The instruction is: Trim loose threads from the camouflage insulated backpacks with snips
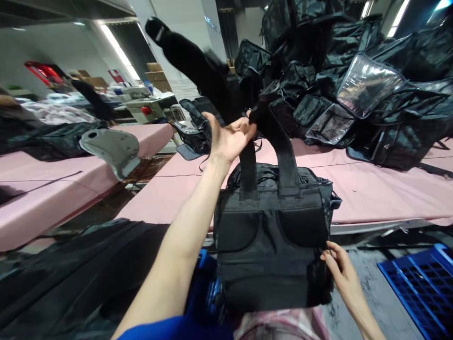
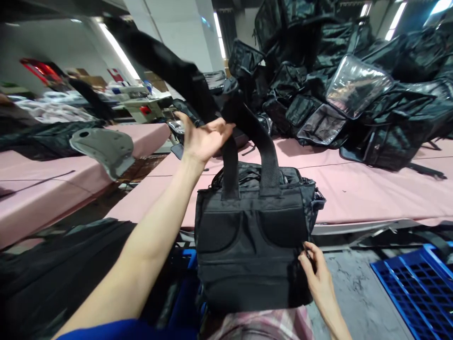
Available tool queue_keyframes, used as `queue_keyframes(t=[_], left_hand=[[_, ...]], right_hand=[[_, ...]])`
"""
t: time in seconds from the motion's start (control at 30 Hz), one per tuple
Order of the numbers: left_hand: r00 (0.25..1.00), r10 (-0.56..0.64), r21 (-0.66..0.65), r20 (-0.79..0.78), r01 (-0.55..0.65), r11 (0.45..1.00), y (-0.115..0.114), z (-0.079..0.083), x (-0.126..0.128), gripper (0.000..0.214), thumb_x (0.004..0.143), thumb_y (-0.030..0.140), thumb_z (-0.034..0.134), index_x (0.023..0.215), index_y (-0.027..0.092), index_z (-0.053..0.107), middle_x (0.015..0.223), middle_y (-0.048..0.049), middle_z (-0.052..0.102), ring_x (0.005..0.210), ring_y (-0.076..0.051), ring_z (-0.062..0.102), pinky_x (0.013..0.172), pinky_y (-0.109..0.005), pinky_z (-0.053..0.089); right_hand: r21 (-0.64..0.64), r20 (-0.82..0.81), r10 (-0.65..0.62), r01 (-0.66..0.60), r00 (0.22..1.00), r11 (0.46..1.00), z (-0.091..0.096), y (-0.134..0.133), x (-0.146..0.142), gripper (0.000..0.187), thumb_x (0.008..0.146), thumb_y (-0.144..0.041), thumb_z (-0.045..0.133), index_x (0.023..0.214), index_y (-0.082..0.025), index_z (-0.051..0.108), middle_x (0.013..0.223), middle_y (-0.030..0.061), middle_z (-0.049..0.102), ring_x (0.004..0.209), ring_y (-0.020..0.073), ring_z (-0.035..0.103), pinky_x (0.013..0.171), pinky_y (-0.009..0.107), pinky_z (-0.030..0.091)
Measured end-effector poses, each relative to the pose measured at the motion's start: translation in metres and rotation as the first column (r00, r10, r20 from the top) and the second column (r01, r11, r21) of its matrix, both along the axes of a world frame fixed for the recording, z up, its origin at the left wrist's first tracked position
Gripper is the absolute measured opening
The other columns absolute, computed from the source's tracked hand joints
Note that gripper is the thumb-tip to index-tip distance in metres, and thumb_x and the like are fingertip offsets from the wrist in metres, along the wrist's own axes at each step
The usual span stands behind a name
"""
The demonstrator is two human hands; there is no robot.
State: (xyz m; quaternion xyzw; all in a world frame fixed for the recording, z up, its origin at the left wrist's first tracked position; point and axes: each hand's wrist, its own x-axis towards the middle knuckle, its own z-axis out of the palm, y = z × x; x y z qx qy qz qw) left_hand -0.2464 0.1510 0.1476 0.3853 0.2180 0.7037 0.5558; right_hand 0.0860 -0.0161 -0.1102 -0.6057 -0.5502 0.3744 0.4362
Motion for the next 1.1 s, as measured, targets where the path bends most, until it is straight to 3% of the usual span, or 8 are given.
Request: queue_keyframes(t=[0.17,0.23,0.3,0.43,0.63,0.77,0.93,1.1], left_hand=[[0.88,0.236,-0.205,-0.412,-0.342,0.917,0.02,-0.078,0.002,0.04,0.085,0.053,0.044,0.099,0.017,0.056,0.101,-0.008,0.06,0.096,-0.02,0.058,0.078,-0.032,0.048],[0.69,0.384,-0.107,-0.614,-0.555,0.825,0.005,-0.108,0.01,0.033,0.085,0.042,0.047,0.105,0.017,0.056,0.108,-0.0086,0.058,0.098,-0.019,0.056,0.08,-0.032,0.046],[0.418,0.524,0.169,-0.742,-0.64,0.75,-0.014,-0.126,0.024,0.028,0.084,0.034,0.052,0.106,0.018,0.058,0.109,-0.008,0.058,0.099,-0.019,0.054,0.084,-0.032,0.043],[0.064,0.609,0.594,-0.79,-0.166,0.787,-0.047,-0.143,0.072,0.015,0.086,0.031,0.055,0.085,0.021,0.067,0.087,-0.0025,0.066,0.088,-0.016,0.054,0.085,-0.034,0.036],[-0.134,0.686,0.626,-0.715,0.314,0.714,-0.044,-0.154,0.141,0.021,0.09,0.032,0.048,0.092,0.022,0.066,0.085,-0.0038,0.064,0.082,-0.015,0.05,0.073,-0.034,0.029],[-0.246,0.731,0.609,-0.637,0.421,0.672,-0.034,-0.151,0.154,0.029,0.093,0.022,0.039,0.077,0.016,0.063,0.08,-0.0046,0.06,0.081,-0.016,0.048,0.071,-0.034,0.027],[-0.209,0.825,0.641,-0.525,0.54,0.545,-0.034,-0.154,0.153,0.031,0.092,0.013,0.033,0.073,0.014,0.057,0.075,-0.0042,0.054,0.075,-0.016,0.045,0.069,-0.033,0.028],[-0.231,0.775,0.707,-0.588,0.319,0.631,-0.039,-0.162,0.145,0.024,0.09,0.016,0.038,0.075,0.014,0.056,0.075,-0.0058,0.053,0.073,-0.018,0.043,0.065,-0.032,0.029]], right_hand=[[0.135,0.062,-0.076,0.067,0.995,0.989,0.023,0.03,0.0,0.039,0.076,-0.051,0.057,0.1,-0.019,0.06,0.095,0.0063,0.066,0.087,0.0196,0.061,0.082,0.033,0.047],[0.198,0.053,-0.151,0.138,0.987,0.97,0.032,0.044,-0.002,0.042,0.071,-0.051,0.063,0.097,-0.019,0.064,0.097,0.0063,0.067,0.087,0.0208,0.061,0.082,0.034,0.048],[0.236,0.034,-0.225,0.211,0.974,0.949,0.036,0.056,-0.003,0.043,0.068,-0.051,0.065,0.097,-0.02,0.066,0.098,0.006,0.067,0.089,0.0219,0.061,0.083,0.036,0.048],[0.268,-0.007,-0.302,0.293,0.953,0.918,0.037,0.067,-0.003,0.043,0.068,-0.049,0.066,0.099,-0.019,0.067,0.1,0.0067,0.067,0.091,0.0224,0.061,0.086,0.038,0.047],[0.249,0.057,-0.269,0.247,0.961,0.936,0.032,0.065,0.002,0.043,0.075,-0.048,0.06,0.106,-0.019,0.061,0.097,0.0074,0.066,0.085,0.0195,0.061,0.077,0.033,0.047],[0.302,0.146,-0.268,0.215,0.952,0.929,0.031,0.066,0.006,0.035,0.077,-0.046,0.06,0.099,-0.02,0.062,0.092,0.0053,0.066,0.08,0.0178,0.06,0.073,0.03,0.046],[0.525,0.2,-0.292,0.149,0.935,0.838,0.035,0.075,0.005,0.025,0.081,-0.04,0.058,0.092,-0.019,0.064,0.092,0.0064,0.064,0.086,0.0186,0.059,0.079,0.033,0.046],[0.634,0.284,-0.31,0.065,0.907,0.77,0.038,0.082,-0.002,0.017,0.083,-0.032,0.056,0.089,-0.02,0.067,0.086,0.0054,0.066,0.081,0.0168,0.06,0.077,0.032,0.047]])
